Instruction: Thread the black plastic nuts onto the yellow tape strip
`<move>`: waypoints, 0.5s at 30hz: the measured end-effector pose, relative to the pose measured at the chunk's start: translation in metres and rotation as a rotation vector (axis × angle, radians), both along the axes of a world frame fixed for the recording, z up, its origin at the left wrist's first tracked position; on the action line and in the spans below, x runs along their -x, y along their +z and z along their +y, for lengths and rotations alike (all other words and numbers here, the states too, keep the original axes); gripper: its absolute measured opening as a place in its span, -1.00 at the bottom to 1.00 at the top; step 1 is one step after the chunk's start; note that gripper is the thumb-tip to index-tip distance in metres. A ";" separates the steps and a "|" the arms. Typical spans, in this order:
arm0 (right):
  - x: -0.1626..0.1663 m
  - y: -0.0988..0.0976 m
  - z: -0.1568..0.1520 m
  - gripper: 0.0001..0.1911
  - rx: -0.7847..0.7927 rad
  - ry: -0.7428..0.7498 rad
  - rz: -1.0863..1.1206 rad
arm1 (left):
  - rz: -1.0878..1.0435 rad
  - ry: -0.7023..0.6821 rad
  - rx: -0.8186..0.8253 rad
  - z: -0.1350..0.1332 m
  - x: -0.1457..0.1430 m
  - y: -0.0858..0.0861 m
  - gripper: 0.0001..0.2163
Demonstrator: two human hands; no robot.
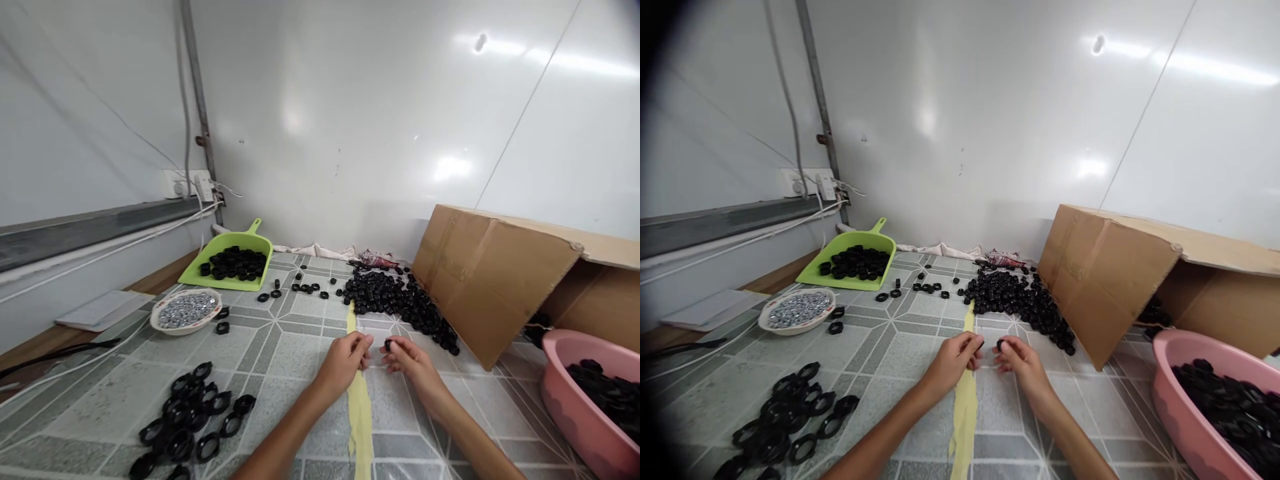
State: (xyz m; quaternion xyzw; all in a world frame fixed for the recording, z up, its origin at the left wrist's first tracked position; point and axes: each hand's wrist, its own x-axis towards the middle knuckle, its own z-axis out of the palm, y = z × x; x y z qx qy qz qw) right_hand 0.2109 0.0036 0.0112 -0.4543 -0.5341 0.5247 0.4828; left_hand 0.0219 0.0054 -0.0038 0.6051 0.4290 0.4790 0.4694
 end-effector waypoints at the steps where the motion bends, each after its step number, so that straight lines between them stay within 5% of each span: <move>1: 0.001 -0.001 -0.007 -0.50 -0.009 0.001 0.008 | -0.008 -0.009 0.034 -0.002 -0.003 0.000 -0.59; 5: 0.009 -0.003 -0.021 -0.55 -0.052 0.047 -0.024 | -0.091 0.018 0.120 -0.010 -0.012 0.003 -0.54; 15: 0.004 -0.009 -0.018 -0.68 -0.040 0.085 0.078 | -0.088 -0.200 0.255 -0.016 -0.010 0.023 -0.63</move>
